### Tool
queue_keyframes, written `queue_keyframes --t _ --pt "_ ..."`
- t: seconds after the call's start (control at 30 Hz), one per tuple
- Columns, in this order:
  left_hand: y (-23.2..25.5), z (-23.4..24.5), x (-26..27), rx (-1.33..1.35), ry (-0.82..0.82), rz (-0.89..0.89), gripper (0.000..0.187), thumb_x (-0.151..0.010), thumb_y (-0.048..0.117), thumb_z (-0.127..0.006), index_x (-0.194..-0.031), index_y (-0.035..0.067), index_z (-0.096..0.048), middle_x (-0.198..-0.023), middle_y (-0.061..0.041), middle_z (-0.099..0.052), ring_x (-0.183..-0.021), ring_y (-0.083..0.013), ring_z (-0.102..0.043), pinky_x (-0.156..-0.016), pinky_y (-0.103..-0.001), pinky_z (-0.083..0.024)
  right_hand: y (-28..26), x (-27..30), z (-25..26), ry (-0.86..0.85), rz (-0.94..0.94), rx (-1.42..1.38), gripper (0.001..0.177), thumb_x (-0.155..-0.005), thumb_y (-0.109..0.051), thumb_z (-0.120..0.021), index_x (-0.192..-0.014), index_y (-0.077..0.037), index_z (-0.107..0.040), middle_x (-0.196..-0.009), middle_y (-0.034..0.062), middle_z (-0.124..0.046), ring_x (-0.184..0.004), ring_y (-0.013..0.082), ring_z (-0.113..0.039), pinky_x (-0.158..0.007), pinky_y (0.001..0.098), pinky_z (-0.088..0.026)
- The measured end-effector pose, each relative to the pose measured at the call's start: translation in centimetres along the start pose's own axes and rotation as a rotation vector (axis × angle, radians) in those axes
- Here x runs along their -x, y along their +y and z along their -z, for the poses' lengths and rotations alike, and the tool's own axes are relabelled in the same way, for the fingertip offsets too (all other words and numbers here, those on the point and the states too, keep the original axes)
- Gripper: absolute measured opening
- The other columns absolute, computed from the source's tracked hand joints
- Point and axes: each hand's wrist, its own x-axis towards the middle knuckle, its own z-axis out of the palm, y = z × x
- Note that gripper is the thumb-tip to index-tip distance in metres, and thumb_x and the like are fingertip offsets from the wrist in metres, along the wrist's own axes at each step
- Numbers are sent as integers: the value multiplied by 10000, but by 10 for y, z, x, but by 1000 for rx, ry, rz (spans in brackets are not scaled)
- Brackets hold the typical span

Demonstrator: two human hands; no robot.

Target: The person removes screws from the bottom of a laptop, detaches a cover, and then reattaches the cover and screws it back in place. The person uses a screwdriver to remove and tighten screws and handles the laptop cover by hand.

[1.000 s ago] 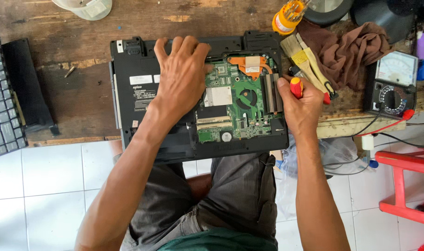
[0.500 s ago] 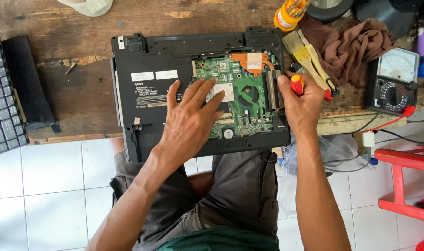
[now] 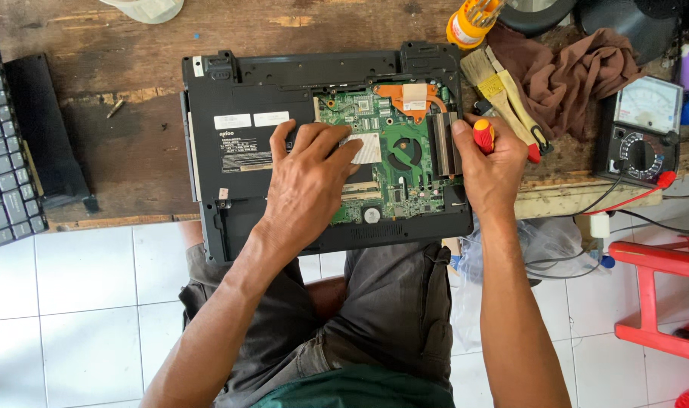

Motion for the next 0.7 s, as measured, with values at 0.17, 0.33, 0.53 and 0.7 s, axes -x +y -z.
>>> queue_keyframes --t 0.17,0.33,0.53,0.7 --pt "4 4 -1 32 8 4 243 -1076 149 -769 -1310 88 -791 -1281 -124 -737 -1305 -293 -631 -1222 -656 -263 5 0 -2 9 -16 -9 223 -1126 -127 -849 -1169 87 -805 -936 221 -720 -969 228 -658 -835 392 -511" --pt "4 3 0 71 30 34 293 -1064 144 -782 -1345 59 -770 -1319 -163 -723 -1322 -327 -637 -1232 -671 -273 6 1 0 8 -7 14 217 -1125 -128 -859 -1167 80 -812 -937 230 -731 -1002 247 -703 -834 395 -521" --pt "1 6 0 178 2 68 390 -1075 124 -758 -1452 45 -695 -1269 -163 -713 -1316 -339 -630 -1244 -670 -269 3 0 -1 13 -23 -14 195 -1111 -104 -857 -1176 75 -811 -928 228 -725 -974 210 -667 -832 374 -515" --pt "1 11 0 238 -27 96 537 -1051 58 -766 -1559 7 -600 -1281 -204 -711 -1338 -383 -613 -1267 -666 -264 4 1 0 10 -24 -18 166 -1124 -74 -844 -1183 78 -809 -938 228 -729 -1013 222 -682 -831 374 -511"
